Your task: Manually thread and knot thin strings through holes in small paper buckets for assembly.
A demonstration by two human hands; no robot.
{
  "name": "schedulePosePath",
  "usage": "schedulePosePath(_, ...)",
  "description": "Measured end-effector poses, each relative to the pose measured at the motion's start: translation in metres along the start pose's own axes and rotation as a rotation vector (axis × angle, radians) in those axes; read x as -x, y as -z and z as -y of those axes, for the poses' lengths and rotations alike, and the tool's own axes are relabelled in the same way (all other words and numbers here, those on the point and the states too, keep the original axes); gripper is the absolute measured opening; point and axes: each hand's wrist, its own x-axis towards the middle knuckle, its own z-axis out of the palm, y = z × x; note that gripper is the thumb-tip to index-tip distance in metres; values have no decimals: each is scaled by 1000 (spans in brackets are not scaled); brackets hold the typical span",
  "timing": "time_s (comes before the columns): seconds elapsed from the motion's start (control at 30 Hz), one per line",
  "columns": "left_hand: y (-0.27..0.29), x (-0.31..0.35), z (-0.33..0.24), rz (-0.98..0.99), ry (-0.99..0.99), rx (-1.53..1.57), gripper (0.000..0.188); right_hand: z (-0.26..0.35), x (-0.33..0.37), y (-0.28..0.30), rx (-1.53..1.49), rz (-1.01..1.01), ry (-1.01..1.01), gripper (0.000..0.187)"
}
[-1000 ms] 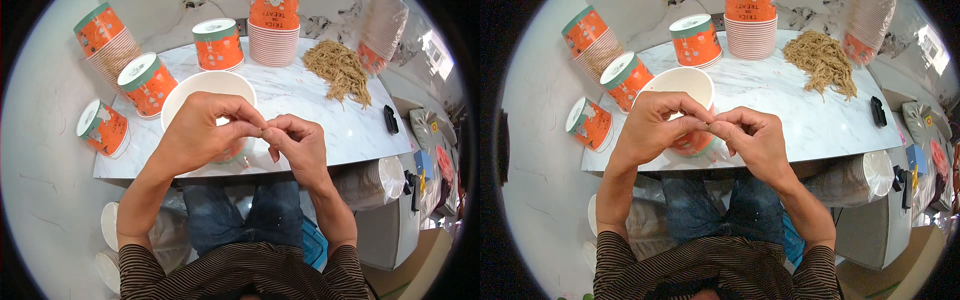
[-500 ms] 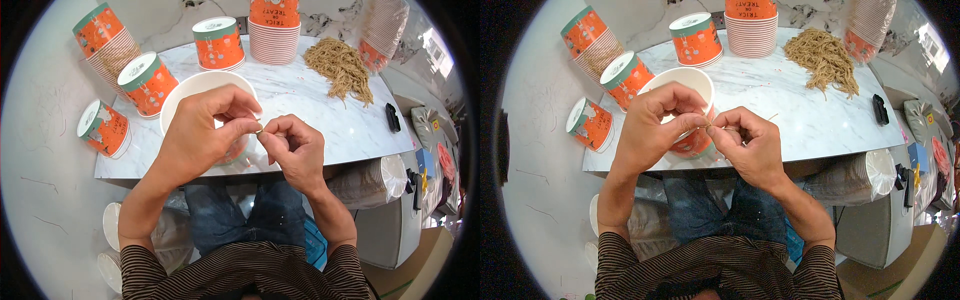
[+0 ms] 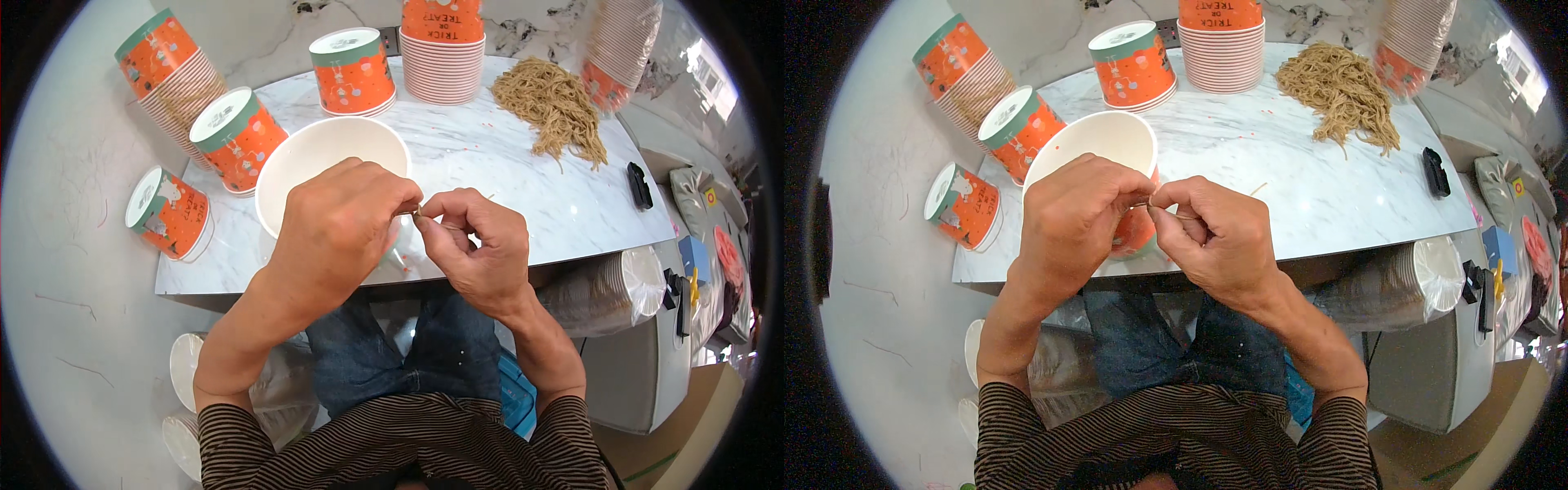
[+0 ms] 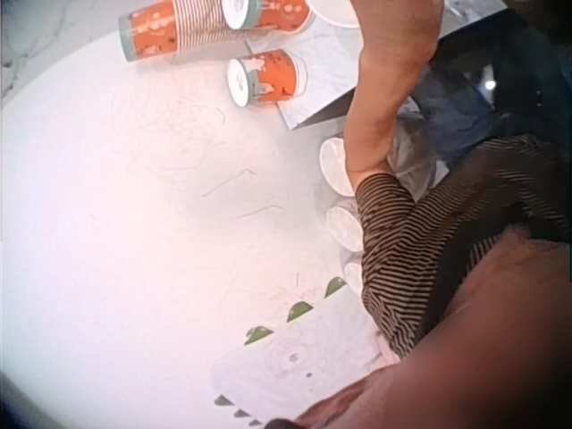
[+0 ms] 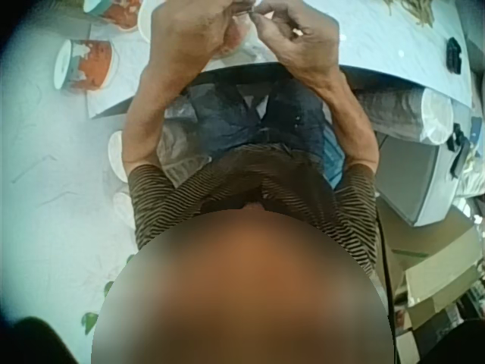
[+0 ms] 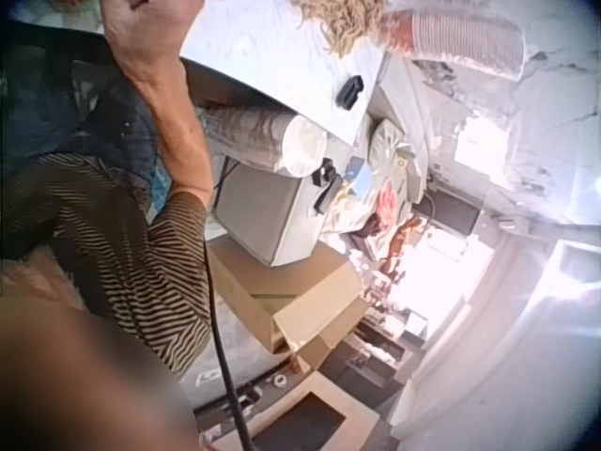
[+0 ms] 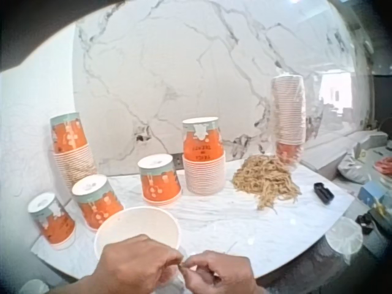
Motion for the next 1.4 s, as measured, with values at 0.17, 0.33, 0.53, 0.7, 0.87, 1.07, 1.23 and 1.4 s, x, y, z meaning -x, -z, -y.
schedulePosePath(0.17,12,-3,-1,140,161,130,6,1,-11,9,59,32,-26,14)
schedulePosePath(0.33,22,-10,5,319,664,600,9,-5,-11,2,-98,-3,-76,15)
schedulePosePath(0.53,24,-10,15,355,661,665,16,-2,-6,5,-7,22,8,17)
schedulePosePath(0.7,21,-11,15,339,698,643,17,7,-7,4,52,-5,18,20)
schedulePosePath(0.87,22,-10,10,332,731,672,14,10,-5,2,100,-39,16,19)
schedulePosePath(1.07,22,-12,6,342,727,632,15,15,-3,3,218,-25,54,22)
schedulePosePath(1.23,22,-12,5,354,727,613,16,16,-5,3,392,-64,282,24)
schedulePosePath(1.4,23,-15,7,409,738,612,17,12,-5,4,441,-86,373,25)
